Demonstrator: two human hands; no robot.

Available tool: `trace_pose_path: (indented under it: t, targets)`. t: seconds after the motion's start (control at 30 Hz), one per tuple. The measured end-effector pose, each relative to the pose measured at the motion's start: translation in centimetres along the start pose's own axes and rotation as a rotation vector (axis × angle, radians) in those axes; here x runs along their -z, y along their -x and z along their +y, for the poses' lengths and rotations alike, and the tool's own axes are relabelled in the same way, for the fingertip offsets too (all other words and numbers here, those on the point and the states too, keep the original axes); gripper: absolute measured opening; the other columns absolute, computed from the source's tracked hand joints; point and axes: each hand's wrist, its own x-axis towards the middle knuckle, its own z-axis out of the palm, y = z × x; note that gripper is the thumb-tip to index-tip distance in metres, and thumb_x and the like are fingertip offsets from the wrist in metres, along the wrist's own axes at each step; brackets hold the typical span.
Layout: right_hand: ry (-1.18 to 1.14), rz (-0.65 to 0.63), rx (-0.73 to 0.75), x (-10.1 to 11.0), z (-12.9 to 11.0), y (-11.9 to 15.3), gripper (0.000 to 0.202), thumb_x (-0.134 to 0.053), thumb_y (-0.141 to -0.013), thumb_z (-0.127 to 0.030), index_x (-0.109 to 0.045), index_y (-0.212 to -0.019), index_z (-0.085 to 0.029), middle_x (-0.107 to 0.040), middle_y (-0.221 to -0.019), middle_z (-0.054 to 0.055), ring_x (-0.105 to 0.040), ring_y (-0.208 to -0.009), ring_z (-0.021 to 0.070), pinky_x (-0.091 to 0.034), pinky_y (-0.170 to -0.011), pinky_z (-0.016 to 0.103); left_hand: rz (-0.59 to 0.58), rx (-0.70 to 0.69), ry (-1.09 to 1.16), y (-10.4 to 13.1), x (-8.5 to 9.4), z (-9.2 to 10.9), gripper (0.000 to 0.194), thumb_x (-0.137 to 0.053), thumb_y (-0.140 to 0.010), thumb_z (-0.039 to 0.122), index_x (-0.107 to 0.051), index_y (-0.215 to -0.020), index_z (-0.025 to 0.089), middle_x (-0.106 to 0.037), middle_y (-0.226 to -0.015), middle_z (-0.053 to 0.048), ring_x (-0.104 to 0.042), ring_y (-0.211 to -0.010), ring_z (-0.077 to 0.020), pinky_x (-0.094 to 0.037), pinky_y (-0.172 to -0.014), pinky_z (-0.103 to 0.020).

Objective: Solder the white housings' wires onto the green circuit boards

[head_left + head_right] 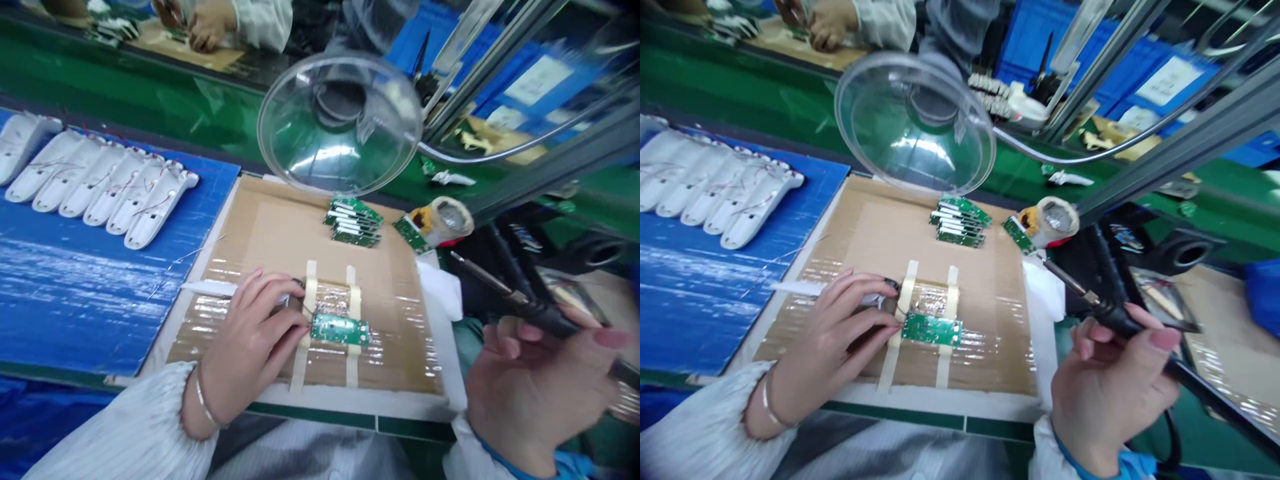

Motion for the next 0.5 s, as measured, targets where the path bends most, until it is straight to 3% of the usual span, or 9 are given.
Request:
trace_pose_path:
  t: [0.1,0.17,0.23,0.27,0.33,0.4,0.47,0.5]
  targets:
    - [0.137,0.082,0.135,-0.5,0.7,-0.8,0.032,-0.045,-0.094,-0.043,-0.059,-0.122,-0.033,-0.060,-0.093,0.002,-0.051,-0.055,0.0096,-0.038,-0.044,0.026,0.051,-0.055,0.051,0.0,-0.2,-0.5,0.012,-0.060,-0.091,0.010,-0.066,-0.094,0.019,-0.063,-0.111,-0.005,-0.052,-0.115,-0.0206,-0.037,-0.105,-0.046]
    - [0.300,-0.023,0.217,-0.6,1.5,-1.5,0.038,-0.054,-0.090,-0.039,-0.059,-0.127,-0.030,-0.066,-0.108,0.005,-0.064,-0.077,0.0154,-0.054,-0.068,0.034,0.072,-0.088,0.070,-0.1,-0.2,-0.8,0.013,-0.060,-0.091,0.009,-0.066,-0.096,0.019,-0.066,-0.103,-0.004,-0.053,-0.112,-0.0207,-0.040,-0.101,-0.044]
    - [0.424,-0.168,0.250,-0.6,2.0,-1.8,0.039,-0.060,-0.087,-0.038,-0.064,-0.123,-0.026,-0.069,-0.112,0.006,-0.065,-0.100,0.0221,-0.051,-0.095,0.042,0.082,-0.106,0.072,-0.4,-0.1,-1.0,0.014,-0.062,-0.090,0.009,-0.066,-0.099,0.019,-0.069,-0.095,-0.002,-0.053,-0.111,-0.0208,-0.043,-0.100,-0.043]
    - [0.475,-0.201,0.258,-0.7,2.1,-1.8,0.038,-0.061,-0.086,-0.039,-0.066,-0.121,-0.025,-0.069,-0.114,0.006,-0.064,-0.106,0.0239,-0.047,-0.100,0.045,0.083,-0.111,0.072,-0.5,-0.1,-1.1,0.014,-0.062,-0.090,0.010,-0.066,-0.099,0.019,-0.070,-0.093,-0.001,-0.053,-0.111,-0.0210,-0.044,-0.100,-0.043]
    - [0.484,-0.156,0.229,-0.9,1.6,-1.1,0.040,-0.062,-0.086,-0.041,-0.065,-0.122,-0.025,-0.068,-0.115,0.008,-0.065,-0.100,0.0240,-0.050,-0.093,0.045,0.071,-0.118,0.070,-0.9,-0.1,-1.2,0.012,-0.063,-0.090,0.011,-0.067,-0.099,0.019,-0.071,-0.092,-0.001,-0.054,-0.111,-0.0213,-0.045,-0.099,-0.042]
    - [0.355,-0.010,0.167,-1.4,0.4,0.2,0.038,-0.061,-0.086,-0.043,-0.066,-0.119,-0.026,-0.069,-0.103,0.007,-0.063,-0.075,0.0194,-0.052,-0.069,0.039,0.063,-0.124,0.056,-1.2,-0.2,-1.3,0.008,-0.062,-0.092,0.015,-0.068,-0.095,0.018,-0.069,-0.091,-0.002,-0.054,-0.109,-0.0216,-0.046,-0.098,-0.043]
    - [0.173,0.084,0.104,-1.7,-1.1,1.7,0.029,-0.051,-0.091,-0.045,-0.071,-0.102,-0.027,-0.063,-0.076,0.003,-0.052,-0.053,0.0154,-0.041,-0.049,0.034,0.059,-0.110,0.022,-1.3,-0.3,-1.3,0.009,-0.061,-0.093,0.018,-0.070,-0.092,0.019,-0.066,-0.094,-0.005,-0.054,-0.108,-0.0223,-0.047,-0.097,-0.044]
    - [0.109,0.056,0.070,-1.9,-1.9,2.3,0.031,-0.047,-0.093,-0.044,-0.073,-0.092,-0.027,-0.059,-0.068,0.002,-0.049,-0.049,0.0153,-0.037,-0.044,0.033,0.051,-0.093,0.003,-1.4,-0.3,-1.2,0.010,-0.060,-0.093,0.020,-0.070,-0.091,0.019,-0.064,-0.099,-0.006,-0.053,-0.110,-0.0230,-0.046,-0.098,-0.045]
